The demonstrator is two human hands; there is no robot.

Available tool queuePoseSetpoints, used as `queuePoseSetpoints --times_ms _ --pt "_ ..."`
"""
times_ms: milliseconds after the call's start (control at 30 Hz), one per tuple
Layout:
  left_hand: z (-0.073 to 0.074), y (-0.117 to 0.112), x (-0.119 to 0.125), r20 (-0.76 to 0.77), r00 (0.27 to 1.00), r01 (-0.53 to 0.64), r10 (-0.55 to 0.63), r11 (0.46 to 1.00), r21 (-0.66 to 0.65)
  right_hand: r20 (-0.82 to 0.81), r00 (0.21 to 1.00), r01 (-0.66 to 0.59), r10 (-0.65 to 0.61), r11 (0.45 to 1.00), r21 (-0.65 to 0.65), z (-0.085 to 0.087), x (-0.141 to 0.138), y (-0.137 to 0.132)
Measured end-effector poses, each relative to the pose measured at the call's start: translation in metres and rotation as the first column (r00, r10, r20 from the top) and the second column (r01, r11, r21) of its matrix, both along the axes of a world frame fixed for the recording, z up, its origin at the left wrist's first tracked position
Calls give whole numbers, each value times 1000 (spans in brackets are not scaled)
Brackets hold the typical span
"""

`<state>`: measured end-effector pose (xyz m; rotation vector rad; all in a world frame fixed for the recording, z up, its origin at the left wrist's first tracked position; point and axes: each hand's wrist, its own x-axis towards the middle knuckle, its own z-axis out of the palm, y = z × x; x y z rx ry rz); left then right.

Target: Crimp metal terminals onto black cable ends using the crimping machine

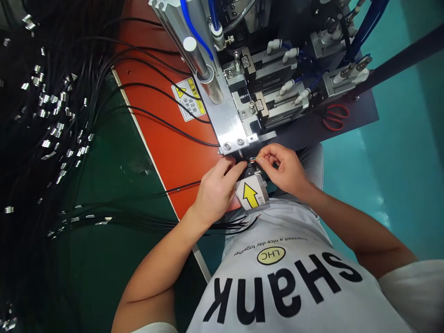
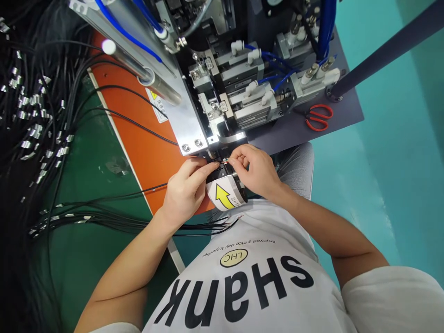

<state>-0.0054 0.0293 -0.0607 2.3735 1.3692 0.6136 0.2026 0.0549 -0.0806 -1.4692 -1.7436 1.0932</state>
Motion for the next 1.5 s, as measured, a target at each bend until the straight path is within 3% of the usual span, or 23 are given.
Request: queuePoseSetpoints --times_ms 133,300,367,433,533,700,900,1033,1167,1267,1367,1500 --pt "-2 -3 0 -12 1000 -4 5 1000 5 -146 988 19 -45 984 -175 -11 3 -1" --pt "-1 -8 3 -128 987 -82 96 990 113 -86 996 28 -25 999 27 -3 4 -11" --pt "0 -10 4 -153 984 -72 87 992 101 -103 994 26 -24 999 20 -2 6 -10" --pt "1 -10 4 -142 988 -44 52 997 64 -205 975 57 -82 990 -125 -3 7 -4" --pt "1 -10 5 -111 992 -52 57 998 46 -357 924 -18 -136 918 -396 -4 7 6" --pt "2 -7 8 -64 995 -75 77 996 40 -448 875 -106 -182 832 -545 -4 1 13" --pt "7 -24 -9 75 986 -144 150 987 -78 -497 839 -123 -221 813 -569 -8 -2 13" --pt "8 -55 -28 -100 962 -258 255 966 -16 -501 833 -115 -234 813 -571 -6 -2 13" --pt "5 -73 -31 -264 924 -281 276 959 17 -496 845 -116 -201 835 -537 -3 -2 10" --pt "6 -77 -28 -285 916 -287 282 958 25 -470 858 -81 -210 847 -526 -5 4 4" --pt "9 -77 -29 -276 914 -301 297 953 30 -440 843 14 -309 830 -558 -11 13 -5" --pt "10 -54 -32 -264 913 -321 312 947 11 -414 825 87 -386 809 -581 -18 25 -16"
